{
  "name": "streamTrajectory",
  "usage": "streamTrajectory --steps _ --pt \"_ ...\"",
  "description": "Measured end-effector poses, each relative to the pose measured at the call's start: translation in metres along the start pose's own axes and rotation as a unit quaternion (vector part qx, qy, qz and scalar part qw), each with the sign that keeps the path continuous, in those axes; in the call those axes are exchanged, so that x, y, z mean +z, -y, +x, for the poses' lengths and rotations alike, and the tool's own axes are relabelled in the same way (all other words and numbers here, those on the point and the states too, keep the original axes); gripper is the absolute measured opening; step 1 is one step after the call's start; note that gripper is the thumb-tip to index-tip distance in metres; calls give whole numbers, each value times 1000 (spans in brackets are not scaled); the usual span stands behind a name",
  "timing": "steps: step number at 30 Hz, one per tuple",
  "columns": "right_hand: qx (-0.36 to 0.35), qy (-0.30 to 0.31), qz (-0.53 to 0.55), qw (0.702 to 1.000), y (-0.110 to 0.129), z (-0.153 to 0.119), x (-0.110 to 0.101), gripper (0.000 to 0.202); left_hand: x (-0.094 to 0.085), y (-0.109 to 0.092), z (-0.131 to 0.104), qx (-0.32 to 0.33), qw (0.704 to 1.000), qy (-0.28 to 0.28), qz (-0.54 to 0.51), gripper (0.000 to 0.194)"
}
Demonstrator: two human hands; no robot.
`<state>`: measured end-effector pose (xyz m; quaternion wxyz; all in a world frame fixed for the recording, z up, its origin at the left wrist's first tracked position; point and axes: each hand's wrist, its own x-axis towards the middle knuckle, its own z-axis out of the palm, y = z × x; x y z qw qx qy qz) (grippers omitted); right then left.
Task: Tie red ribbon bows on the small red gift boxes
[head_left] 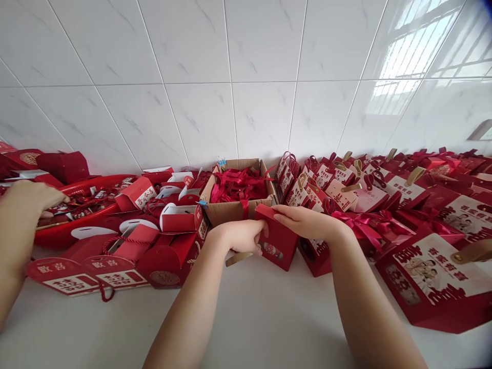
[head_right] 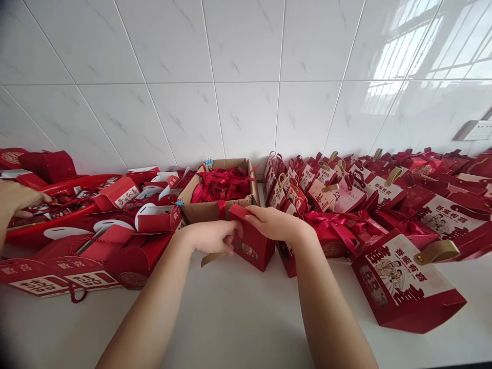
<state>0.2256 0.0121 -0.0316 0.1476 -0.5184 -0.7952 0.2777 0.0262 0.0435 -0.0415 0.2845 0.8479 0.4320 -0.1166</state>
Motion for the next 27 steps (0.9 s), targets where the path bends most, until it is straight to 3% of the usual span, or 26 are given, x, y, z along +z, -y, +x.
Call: streamTrajectory --steps 4,8,16,21,24,27 --pt "1 39 29 999 1 -2 -2 45 -6 10 -7 -19 998 -47 -25 37" --pt "2 68 -7 998 0 -2 -2 67 -9 15 -9 -33 997 -54 -38 44" --pt "-14 22 -30 999 -7 -6 6 82 -11 16 -11 -35 997 -57 -25 42" --pt "-92 -16 -58 994 -13 -10 13 75 -13 14 -17 -36 997 -55 -36 49" --pt "-92 -2 -82 992 -14 -7 12 63 -15 13 -23 -34 995 -78 -47 36" --pt "-88 18 -82 993 -10 -4 9 50 -15 10 -26 14 988 -135 -78 21"
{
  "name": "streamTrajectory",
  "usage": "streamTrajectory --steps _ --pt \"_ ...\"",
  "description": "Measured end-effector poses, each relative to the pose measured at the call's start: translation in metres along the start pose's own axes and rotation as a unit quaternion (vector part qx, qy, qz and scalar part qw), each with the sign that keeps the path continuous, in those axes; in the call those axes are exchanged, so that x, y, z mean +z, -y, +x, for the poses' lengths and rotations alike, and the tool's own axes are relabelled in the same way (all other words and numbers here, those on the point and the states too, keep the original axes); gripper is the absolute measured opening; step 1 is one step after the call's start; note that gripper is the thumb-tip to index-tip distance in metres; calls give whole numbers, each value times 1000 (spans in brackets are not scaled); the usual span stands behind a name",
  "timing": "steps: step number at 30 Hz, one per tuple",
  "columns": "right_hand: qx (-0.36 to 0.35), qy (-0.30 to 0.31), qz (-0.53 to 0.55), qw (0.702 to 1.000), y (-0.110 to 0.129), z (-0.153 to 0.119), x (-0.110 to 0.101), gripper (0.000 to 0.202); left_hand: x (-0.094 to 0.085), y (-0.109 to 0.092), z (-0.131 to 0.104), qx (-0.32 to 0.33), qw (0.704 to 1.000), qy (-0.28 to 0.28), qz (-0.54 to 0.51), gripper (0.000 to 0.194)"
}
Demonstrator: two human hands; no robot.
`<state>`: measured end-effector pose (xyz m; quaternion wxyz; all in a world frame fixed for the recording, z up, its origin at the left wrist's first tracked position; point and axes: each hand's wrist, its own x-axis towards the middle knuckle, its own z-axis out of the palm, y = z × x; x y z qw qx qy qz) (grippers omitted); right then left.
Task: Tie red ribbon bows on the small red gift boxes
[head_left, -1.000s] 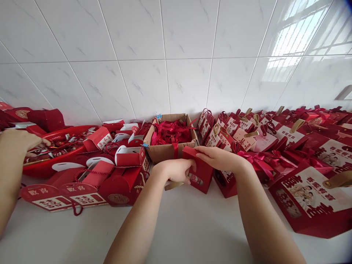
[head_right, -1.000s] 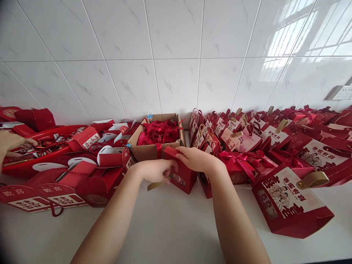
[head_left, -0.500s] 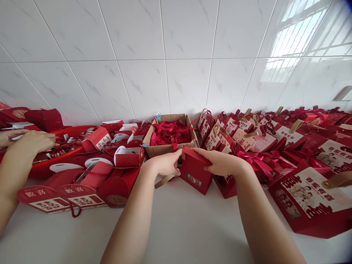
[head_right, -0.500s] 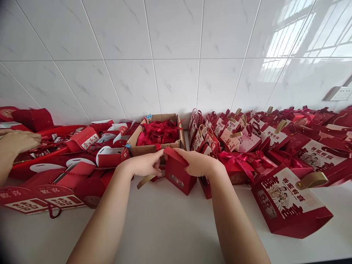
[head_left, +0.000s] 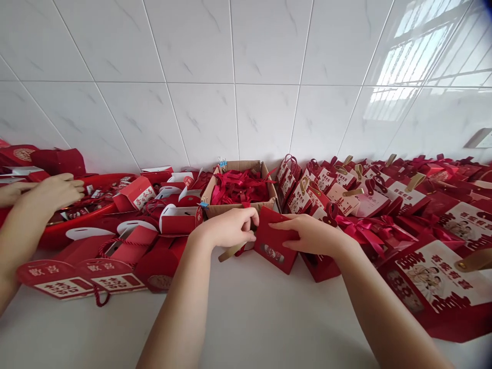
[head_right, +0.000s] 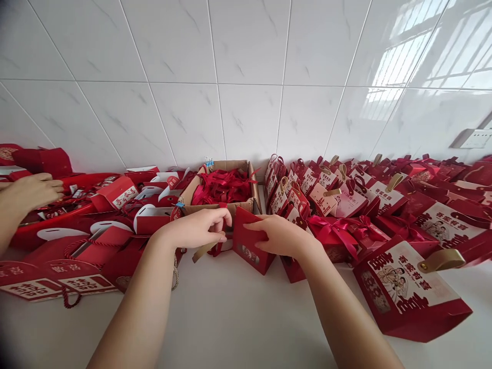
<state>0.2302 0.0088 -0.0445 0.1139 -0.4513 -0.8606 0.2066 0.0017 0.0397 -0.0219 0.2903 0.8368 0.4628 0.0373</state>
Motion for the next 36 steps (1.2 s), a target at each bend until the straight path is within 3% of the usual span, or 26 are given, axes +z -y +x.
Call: streamTrajectory --steps 4,6,10,17,24,36 --pt "12 10 -5 1000 5 4 -5 41 6 -7 8 91 984 -124 -86 15" --pt "19 20 -12 1000 6 6 -5 42 10 -10 14 111 976 -147 -117 14" --pt "26 20 -30 999 0 9 -2 42 18 -12 24 115 973 -137 -144 12" --pt "2 18 -47 999 -3 8 2 35 24 -18 29 115 978 -151 -90 14" --pt "-4 23 -123 992 16 4 4 35 18 -19 22 93 987 -115 -61 24" --pt "3 27 -155 987 39 -4 8 27 9 -25 6 71 991 -94 -70 14"
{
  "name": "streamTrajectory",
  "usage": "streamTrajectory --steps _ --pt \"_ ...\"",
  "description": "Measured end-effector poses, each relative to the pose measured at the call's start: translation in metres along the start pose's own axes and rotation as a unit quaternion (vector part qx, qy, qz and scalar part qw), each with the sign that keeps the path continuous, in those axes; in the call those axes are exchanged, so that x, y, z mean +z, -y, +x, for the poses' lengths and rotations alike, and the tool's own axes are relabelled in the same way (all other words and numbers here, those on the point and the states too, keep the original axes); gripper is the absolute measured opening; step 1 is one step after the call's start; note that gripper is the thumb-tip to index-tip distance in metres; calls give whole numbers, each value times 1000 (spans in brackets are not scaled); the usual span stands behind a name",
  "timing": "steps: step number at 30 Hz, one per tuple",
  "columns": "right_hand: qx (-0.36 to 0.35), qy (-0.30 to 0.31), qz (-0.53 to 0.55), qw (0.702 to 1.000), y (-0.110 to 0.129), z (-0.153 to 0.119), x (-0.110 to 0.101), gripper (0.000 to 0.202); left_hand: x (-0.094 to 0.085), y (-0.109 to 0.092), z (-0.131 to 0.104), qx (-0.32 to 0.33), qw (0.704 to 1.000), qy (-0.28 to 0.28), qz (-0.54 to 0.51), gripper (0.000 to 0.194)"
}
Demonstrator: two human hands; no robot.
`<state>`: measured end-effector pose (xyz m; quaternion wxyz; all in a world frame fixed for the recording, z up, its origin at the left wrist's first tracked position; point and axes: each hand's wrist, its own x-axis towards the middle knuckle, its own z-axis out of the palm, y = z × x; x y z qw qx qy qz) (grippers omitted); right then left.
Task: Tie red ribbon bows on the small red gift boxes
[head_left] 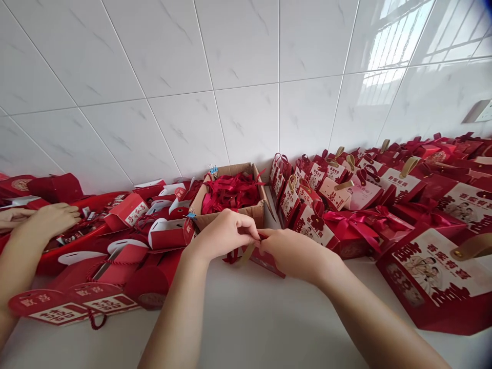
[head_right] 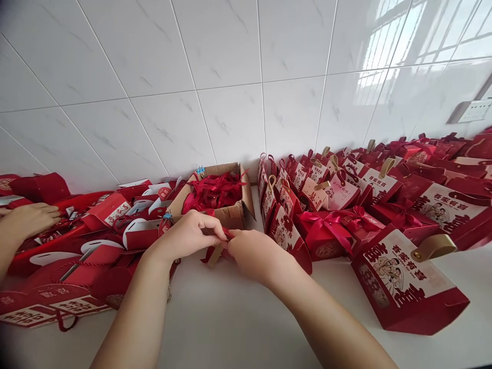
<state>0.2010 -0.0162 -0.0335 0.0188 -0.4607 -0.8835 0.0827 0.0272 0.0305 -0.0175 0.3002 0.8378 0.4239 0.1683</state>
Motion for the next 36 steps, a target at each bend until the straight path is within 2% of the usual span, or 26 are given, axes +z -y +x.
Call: streamTrajectory --steps 2,4,7,9,12,15,19,23,26,30,36 --pt "-8 -5 -16 1000 1 0 1 29 -1 -1 0 -6 999 -12 38 5" --pt "-18 -10 -25 999 2 0 2 30 -2 -1 0 -2 995 -45 92 10" --pt "-31 -10 -15 999 0 1 2 26 -2 0 2 50 982 -93 157 12" --pt "-36 -5 11 999 -5 1 1 24 -2 2 4 79 981 -85 158 8" --pt "-63 -8 72 995 -14 -2 -2 21 0 6 6 63 988 -58 127 6" --pt "-81 -36 134 987 -23 -5 -4 9 1 8 6 56 989 -65 117 8" --pt "-53 -109 190 974 -30 -2 -3 17 1 9 7 67 987 -76 122 9" --pt "-12 -180 260 949 -28 10 3 11 2 9 9 73 987 -87 115 9" --pt "8 -171 291 941 -29 16 7 7 3 10 10 80 988 -84 105 11" --pt "-11 -172 338 925 -35 19 10 12 4 11 9 75 989 -75 98 10" --pt "-28 -197 317 927 -37 21 12 10 3 11 8 72 991 -65 96 18"
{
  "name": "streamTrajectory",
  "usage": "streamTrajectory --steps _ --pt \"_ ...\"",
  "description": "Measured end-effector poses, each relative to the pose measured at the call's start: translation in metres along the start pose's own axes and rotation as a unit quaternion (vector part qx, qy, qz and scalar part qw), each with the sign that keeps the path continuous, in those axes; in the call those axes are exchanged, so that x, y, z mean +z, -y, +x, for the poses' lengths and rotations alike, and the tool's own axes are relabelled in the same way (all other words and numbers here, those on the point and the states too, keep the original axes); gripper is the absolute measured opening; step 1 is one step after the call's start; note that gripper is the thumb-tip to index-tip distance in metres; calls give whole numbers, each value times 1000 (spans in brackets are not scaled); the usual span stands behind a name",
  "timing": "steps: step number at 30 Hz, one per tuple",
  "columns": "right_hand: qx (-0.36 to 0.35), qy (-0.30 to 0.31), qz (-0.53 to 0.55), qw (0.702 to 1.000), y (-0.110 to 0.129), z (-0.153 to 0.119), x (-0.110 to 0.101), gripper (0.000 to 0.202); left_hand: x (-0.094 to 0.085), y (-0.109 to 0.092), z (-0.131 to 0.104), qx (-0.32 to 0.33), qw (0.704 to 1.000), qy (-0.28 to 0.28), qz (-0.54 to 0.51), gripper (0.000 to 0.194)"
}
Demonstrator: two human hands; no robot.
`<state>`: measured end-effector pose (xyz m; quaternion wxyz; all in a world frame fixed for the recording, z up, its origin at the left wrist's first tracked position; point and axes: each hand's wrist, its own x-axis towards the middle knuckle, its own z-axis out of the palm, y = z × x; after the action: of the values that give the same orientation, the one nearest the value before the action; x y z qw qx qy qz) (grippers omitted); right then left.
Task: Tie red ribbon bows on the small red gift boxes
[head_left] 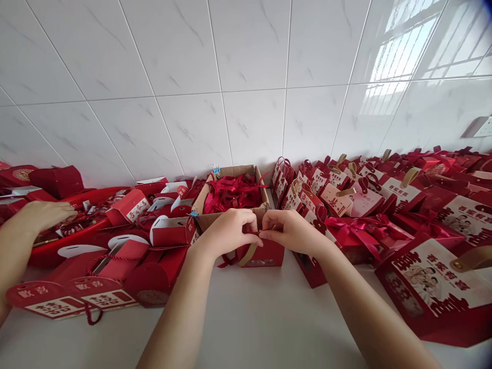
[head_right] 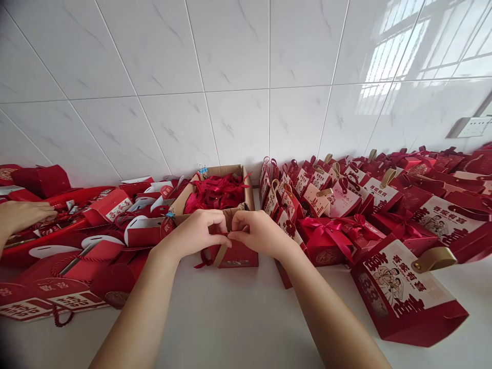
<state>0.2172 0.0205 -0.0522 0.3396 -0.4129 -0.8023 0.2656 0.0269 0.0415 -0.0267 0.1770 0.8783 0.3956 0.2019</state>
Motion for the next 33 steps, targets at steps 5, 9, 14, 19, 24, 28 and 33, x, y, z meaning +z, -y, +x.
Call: streamTrajectory --steps 5,9,14,19,24,28,33 --pt "-40 -9 -50 998 4 0 3 7 -4 4 -3 3 1000 -6 -5 8" --pt "-85 -26 -126 988 3 1 6 12 -3 6 -2 10 999 -30 -17 8" --pt "-71 -73 -168 981 -2 6 17 17 5 8 4 0 998 -65 -11 9" --pt "-40 -143 -164 975 -10 11 29 14 9 13 6 -2 997 -75 -11 8" --pt "-20 -174 -142 974 -15 12 33 12 11 15 8 -2 996 -85 -23 8" --pt "1 -196 -134 971 -15 12 36 10 12 16 9 9 996 -84 -22 7" --pt "22 -202 -116 972 -17 13 36 11 13 17 8 6 997 -71 3 10"
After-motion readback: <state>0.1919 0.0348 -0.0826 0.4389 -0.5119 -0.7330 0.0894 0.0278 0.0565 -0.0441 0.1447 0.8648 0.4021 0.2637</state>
